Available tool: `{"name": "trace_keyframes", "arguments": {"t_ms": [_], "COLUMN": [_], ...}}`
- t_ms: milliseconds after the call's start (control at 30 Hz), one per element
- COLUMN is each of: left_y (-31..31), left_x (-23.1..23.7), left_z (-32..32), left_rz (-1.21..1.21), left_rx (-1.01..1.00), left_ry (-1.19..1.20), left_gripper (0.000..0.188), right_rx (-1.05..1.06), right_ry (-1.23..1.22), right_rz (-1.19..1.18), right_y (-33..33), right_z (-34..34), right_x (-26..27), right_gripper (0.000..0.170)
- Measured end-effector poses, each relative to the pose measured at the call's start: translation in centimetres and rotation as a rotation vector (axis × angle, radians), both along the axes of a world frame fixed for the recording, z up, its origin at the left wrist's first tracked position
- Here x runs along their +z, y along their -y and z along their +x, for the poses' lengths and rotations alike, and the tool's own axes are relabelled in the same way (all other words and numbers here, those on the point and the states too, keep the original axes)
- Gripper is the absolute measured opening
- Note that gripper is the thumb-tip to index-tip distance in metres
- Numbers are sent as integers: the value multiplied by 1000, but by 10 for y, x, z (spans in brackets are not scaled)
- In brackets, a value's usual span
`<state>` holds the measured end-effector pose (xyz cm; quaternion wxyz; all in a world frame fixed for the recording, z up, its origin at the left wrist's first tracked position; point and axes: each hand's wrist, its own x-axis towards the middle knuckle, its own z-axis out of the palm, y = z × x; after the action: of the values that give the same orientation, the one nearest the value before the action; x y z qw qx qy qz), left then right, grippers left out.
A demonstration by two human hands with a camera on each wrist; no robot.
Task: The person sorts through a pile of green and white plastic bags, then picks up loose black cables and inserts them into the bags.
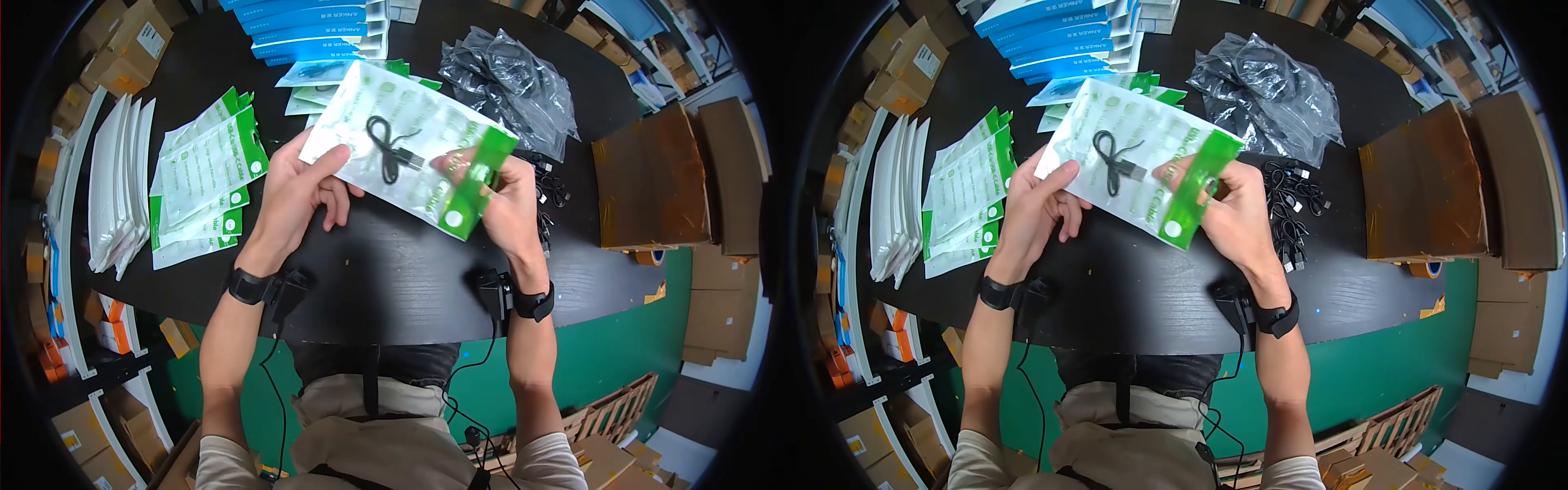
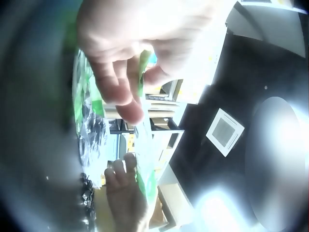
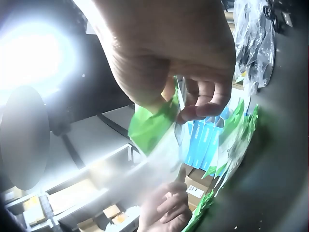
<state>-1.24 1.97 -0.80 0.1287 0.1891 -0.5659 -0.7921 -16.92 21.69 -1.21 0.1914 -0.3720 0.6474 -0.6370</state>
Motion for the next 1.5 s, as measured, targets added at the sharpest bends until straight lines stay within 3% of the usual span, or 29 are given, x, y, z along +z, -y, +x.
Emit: {"name": "trace_keyframes", "arguments": {"t_ms": [167, 233, 400, 567, 667, 700, 767, 800, 833, 900, 933, 1100, 1200, 1300, 1500], "left_y": [31, 51, 53, 37, 67, 77, 104, 114, 121, 130, 128, 100, 92, 89, 83], "left_x": [-12, -17, 5, 36, 39, 41, 44, 44, 41, 24, 21, 6, -11, -11, -14], "left_z": [1, -3, -29, 6, 60, 74, 95, 105, 113, 120, 122, 114, 106, 91, 64], "left_rz": [130, 165, 366, 209, -116, -129, -543, -740, -745, -1151, -1348, -1363, -1646, -1711, -1830], "left_rx": [110, 209, 383, 395, 221, 261, 320, 337, 367, 313, 270, 146, 142, 214, 210], "left_ry": [-114, -84, -92, -91, -129, -117, 188, 351, 366, 514, 587, 654, 612, 519, 403], "left_gripper": [28, 27, 25, 26, 22, 22, 23, 24, 24, 29, 32, 45, 46, 48, 43], "right_rx": [-66, -201, -332, -369, -368, -326, -246, -207, -223, -280, -269, -301, -265, -285, -304], "right_ry": [107, 121, 65, -10, -125, -119, -334, -335, -453, -698, -703, -767, -760, -697, -710], "right_rz": [-75, -161, -228, -55, 254, 243, 582, 566, 643, 798, 792, 925, 969, 1000, 886], "right_y": [-4, -5, -31, -83, -100, -104, -107, -102, -99, -95, -91, -79, -73, -67, -52], "right_z": [-10, -15, -22, -41, -57, -63, -66, -59, -50, -39, -35, -26, -26, -26, -17], "right_x": [7, 12, 31, 52, 39, 32, 18, 12, 8, 4, 3, 3, 8, 14, 13], "right_gripper": [16, 18, 20, 17, 19, 19, 24, 24, 26, 30, 30, 31, 30, 30, 29]}}
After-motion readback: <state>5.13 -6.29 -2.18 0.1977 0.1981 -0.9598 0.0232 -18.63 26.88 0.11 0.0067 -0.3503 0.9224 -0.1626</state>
